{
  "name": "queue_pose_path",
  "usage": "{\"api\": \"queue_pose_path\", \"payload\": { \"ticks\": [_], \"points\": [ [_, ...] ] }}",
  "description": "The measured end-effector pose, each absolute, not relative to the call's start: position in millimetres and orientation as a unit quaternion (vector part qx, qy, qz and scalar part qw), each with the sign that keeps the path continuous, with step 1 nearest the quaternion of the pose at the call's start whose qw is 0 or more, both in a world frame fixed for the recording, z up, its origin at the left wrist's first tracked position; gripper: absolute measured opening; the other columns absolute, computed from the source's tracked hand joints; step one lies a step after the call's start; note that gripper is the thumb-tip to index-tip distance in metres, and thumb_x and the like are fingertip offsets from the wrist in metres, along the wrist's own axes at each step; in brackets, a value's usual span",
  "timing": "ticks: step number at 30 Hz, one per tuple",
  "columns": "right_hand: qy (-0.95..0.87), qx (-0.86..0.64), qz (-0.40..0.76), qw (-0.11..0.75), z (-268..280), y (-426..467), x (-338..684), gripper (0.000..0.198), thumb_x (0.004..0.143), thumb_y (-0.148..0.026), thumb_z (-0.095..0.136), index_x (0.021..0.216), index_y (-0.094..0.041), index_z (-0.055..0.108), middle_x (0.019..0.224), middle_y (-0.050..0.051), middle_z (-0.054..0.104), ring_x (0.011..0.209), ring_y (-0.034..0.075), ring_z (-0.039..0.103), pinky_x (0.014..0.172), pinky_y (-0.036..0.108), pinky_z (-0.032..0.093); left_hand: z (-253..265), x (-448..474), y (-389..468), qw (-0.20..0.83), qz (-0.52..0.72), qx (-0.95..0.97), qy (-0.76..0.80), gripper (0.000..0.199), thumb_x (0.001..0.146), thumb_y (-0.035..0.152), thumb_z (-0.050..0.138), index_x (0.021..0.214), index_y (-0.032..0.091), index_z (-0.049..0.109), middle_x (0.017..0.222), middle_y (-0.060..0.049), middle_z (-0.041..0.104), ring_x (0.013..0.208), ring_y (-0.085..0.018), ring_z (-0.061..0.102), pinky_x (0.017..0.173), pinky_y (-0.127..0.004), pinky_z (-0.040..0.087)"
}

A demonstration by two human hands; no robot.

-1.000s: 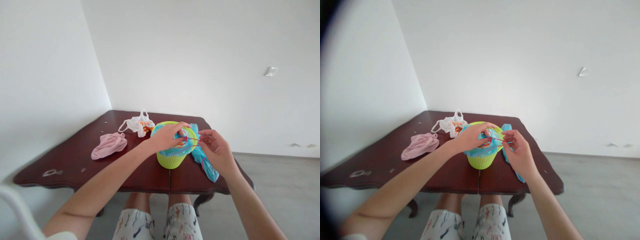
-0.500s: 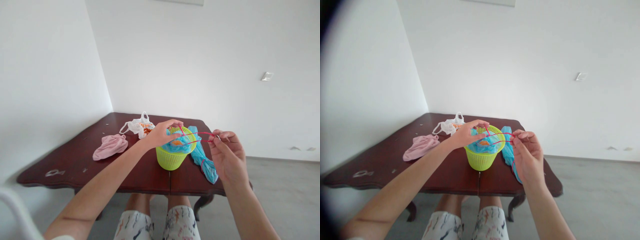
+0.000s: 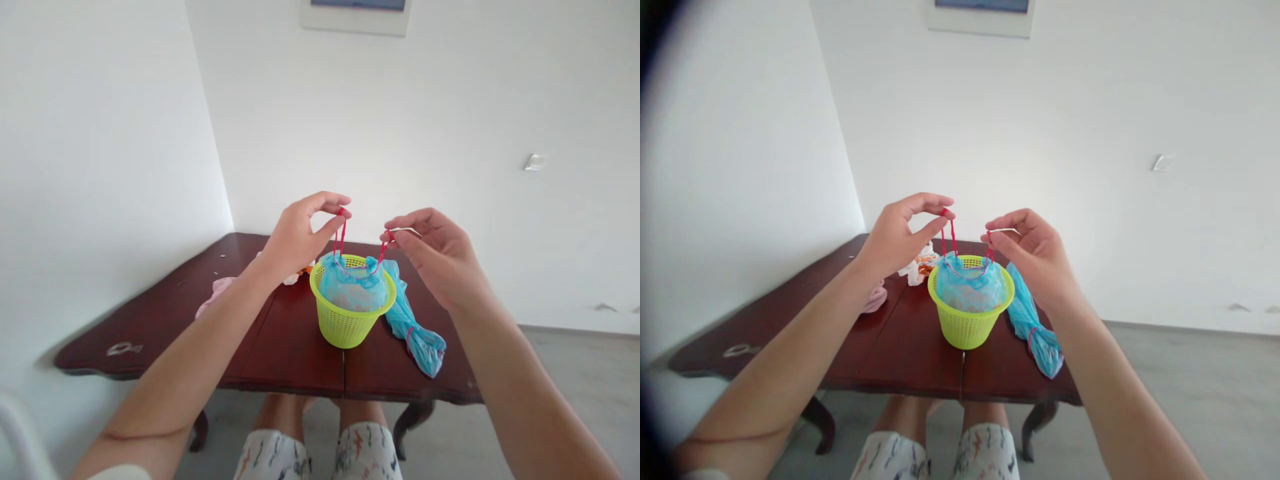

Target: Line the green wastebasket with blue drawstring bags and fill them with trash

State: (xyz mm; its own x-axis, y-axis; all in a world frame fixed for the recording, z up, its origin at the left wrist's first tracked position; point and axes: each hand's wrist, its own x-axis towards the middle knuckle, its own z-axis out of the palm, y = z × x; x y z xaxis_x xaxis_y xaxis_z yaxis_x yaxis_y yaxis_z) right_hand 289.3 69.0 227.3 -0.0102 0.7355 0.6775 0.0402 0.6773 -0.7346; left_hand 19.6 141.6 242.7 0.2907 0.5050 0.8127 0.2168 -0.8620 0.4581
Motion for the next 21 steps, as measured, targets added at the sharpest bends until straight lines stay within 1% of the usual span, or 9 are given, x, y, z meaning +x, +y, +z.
{"api": "queue_pose_path", "payload": {
  "ticks": [2, 6, 8, 11, 13, 14, 16, 18, 21],
  "points": [
    [-0.673, -0.309, 0.278, 0.613, 236, 86, 289, 0.033, 0.096, -0.049, 0.102, 0.109, -0.028, 0.080, 0.116, 0.006, 0.085, 0.106, 0.024, 0.084, 0.102, 0.045, 0.071, 248, 24, 156, 0.200, 0.573, 0.777, 0.168, 0.032, 0.111, 0.037, 0.084, 0.138, 0.020, 0.082, 0.136, -0.014, 0.090, 0.135, -0.029, 0.083, 0.128, -0.048, 0.060],
    [-0.679, -0.317, 0.259, 0.609, 250, 112, 288, 0.045, 0.091, -0.061, 0.105, 0.100, -0.026, 0.077, 0.096, 0.003, 0.080, 0.089, 0.020, 0.079, 0.088, 0.040, 0.069, 248, 40, 184, 0.297, 0.579, 0.754, 0.086, 0.063, 0.104, 0.054, 0.094, 0.154, 0.025, 0.071, 0.161, -0.018, 0.078, 0.154, -0.032, 0.074, 0.123, -0.046, 0.065],
    [-0.686, -0.305, 0.229, 0.620, 263, 118, 287, 0.047, 0.093, -0.065, 0.102, 0.096, -0.027, 0.076, 0.090, 0.001, 0.077, 0.082, 0.019, 0.075, 0.082, 0.039, 0.067, 244, 51, 190, 0.313, 0.560, 0.764, 0.068, 0.076, 0.099, 0.059, 0.098, 0.162, 0.030, 0.066, 0.174, -0.017, 0.068, 0.150, -0.031, 0.075, 0.117, -0.044, 0.068],
    [-0.716, -0.268, 0.202, 0.612, 287, 118, 282, 0.051, 0.099, -0.072, 0.097, 0.091, -0.027, 0.075, 0.089, 0.003, 0.076, 0.082, 0.018, 0.072, 0.081, 0.038, 0.066, 239, 66, 187, 0.294, 0.516, 0.801, 0.071, 0.095, 0.088, 0.053, 0.107, 0.170, 0.035, 0.062, 0.181, -0.017, 0.060, 0.127, -0.028, 0.083, 0.100, -0.039, 0.072],
    [-0.742, -0.253, 0.197, 0.588, 303, 116, 276, 0.055, 0.100, -0.076, 0.095, 0.090, -0.026, 0.075, 0.089, 0.003, 0.075, 0.082, 0.018, 0.071, 0.081, 0.037, 0.066, 239, 76, 183, 0.264, 0.490, 0.825, 0.096, 0.102, 0.084, 0.047, 0.111, 0.171, 0.031, 0.062, 0.169, -0.018, 0.070, 0.106, -0.024, 0.083, 0.084, -0.034, 0.070],
    [-0.754, -0.252, 0.192, 0.575, 310, 115, 273, 0.057, 0.099, -0.078, 0.094, 0.090, -0.026, 0.074, 0.089, 0.003, 0.075, 0.082, 0.018, 0.071, 0.080, 0.037, 0.065, 239, 80, 182, 0.252, 0.482, 0.832, 0.108, 0.099, 0.085, 0.047, 0.111, 0.169, 0.027, 0.063, 0.159, -0.017, 0.076, 0.097, -0.022, 0.081, 0.079, -0.032, 0.067],
    [-0.773, -0.261, 0.173, 0.551, 318, 113, 267, 0.058, 0.099, -0.080, 0.093, 0.091, -0.026, 0.074, 0.087, 0.002, 0.074, 0.081, 0.018, 0.069, 0.077, 0.036, 0.064, 240, 88, 184, 0.240, 0.479, 0.837, 0.115, 0.079, 0.093, 0.051, 0.106, 0.157, 0.020, 0.071, 0.139, -0.015, 0.084, 0.088, -0.019, 0.077, 0.077, -0.031, 0.063],
    [-0.784, -0.275, 0.155, 0.534, 319, 111, 264, 0.054, 0.101, -0.076, 0.092, 0.092, -0.026, 0.074, 0.086, 0.001, 0.072, 0.080, 0.018, 0.068, 0.074, 0.035, 0.062, 242, 94, 189, 0.254, 0.488, 0.830, 0.095, 0.056, 0.104, 0.058, 0.095, 0.138, 0.017, 0.079, 0.127, -0.013, 0.086, 0.089, -0.019, 0.076, 0.081, -0.031, 0.062],
    [-0.770, -0.292, 0.116, 0.556, 308, 107, 268, 0.038, 0.106, -0.062, 0.091, 0.103, -0.027, 0.077, 0.096, 0.003, 0.075, 0.089, 0.020, 0.072, 0.076, 0.034, 0.063, 243, 95, 196, 0.333, 0.488, 0.805, 0.061, 0.056, 0.115, 0.070, 0.076, 0.125, 0.016, 0.083, 0.112, -0.013, 0.088, 0.077, -0.014, 0.068, 0.072, -0.028, 0.057]
  ]
}}
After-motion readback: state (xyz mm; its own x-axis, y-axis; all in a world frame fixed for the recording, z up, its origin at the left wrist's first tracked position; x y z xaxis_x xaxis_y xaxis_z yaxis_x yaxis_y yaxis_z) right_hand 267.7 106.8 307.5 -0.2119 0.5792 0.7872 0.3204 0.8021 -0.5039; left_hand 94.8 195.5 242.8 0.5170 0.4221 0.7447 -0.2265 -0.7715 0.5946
